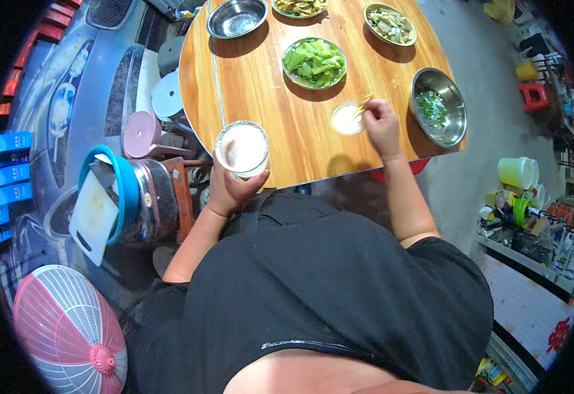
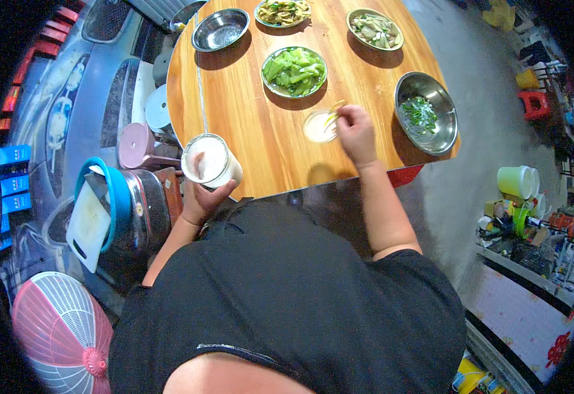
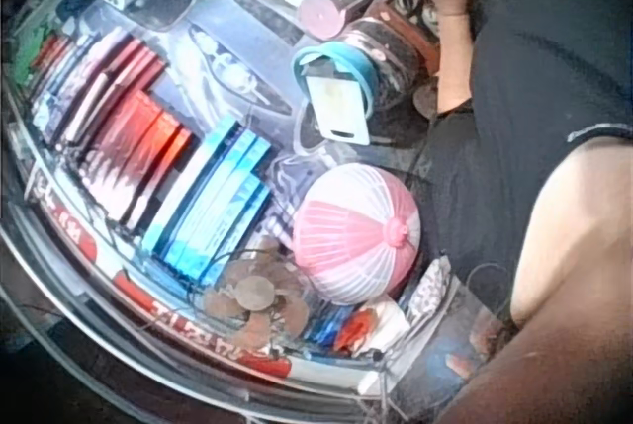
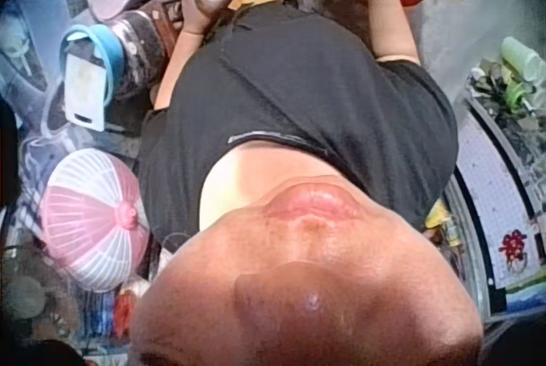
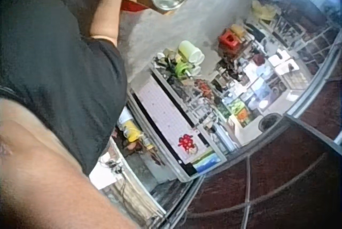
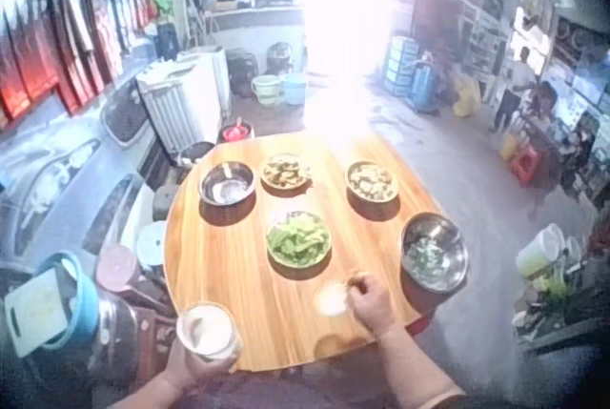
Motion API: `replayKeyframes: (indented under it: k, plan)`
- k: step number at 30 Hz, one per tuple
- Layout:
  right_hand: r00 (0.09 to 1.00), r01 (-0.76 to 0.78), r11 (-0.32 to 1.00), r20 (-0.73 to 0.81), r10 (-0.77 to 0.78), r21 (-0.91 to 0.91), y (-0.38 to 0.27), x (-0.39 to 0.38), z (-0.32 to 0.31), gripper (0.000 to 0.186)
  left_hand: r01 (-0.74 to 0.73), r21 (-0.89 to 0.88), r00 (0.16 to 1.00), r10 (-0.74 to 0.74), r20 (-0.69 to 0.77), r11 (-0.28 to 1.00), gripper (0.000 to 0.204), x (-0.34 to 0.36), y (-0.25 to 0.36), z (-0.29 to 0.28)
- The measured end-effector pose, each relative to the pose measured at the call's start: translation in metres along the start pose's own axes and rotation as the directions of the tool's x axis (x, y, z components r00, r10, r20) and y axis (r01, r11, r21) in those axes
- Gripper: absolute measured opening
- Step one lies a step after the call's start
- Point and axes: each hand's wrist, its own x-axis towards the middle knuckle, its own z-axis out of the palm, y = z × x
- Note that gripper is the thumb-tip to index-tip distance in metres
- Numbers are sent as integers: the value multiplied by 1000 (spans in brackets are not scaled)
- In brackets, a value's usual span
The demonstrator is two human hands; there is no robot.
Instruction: The person cracks eggs into a bowl, whisks them with chopsticks, and pours the mixture into a hot wok to cook scrambled eggs. They then transfer the cooked eggs into a bowl and place it on a table with other prepared dishes.
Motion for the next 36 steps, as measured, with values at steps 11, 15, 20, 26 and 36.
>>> replayKeyframes:
  k: [11,15,20,26,36]
  plan:
    - [506,-224,570,406,761,-791,-72,-112,-81,43,-40,-124,999,37,-24,991,90,-7,-34,-5]
    - [716,-154,665,381,585,-731,-126,-131,-54,39,-116,-79,968,130,215,990,92,-9,-49,-22]
    - [991,39,947,136,5,-319,-223,-125,58,39,-344,-137,865,370,338,929,92,-18,-31,-48]
    - [949,-215,937,285,133,276,-299,-127,129,38,-182,-279,836,298,462,943,98,-42,-27,-107]
    - [728,-654,440,669,148,615,-313,-137,184,23,-380,-345,795,493,352,858,89,-61,-29,-172]
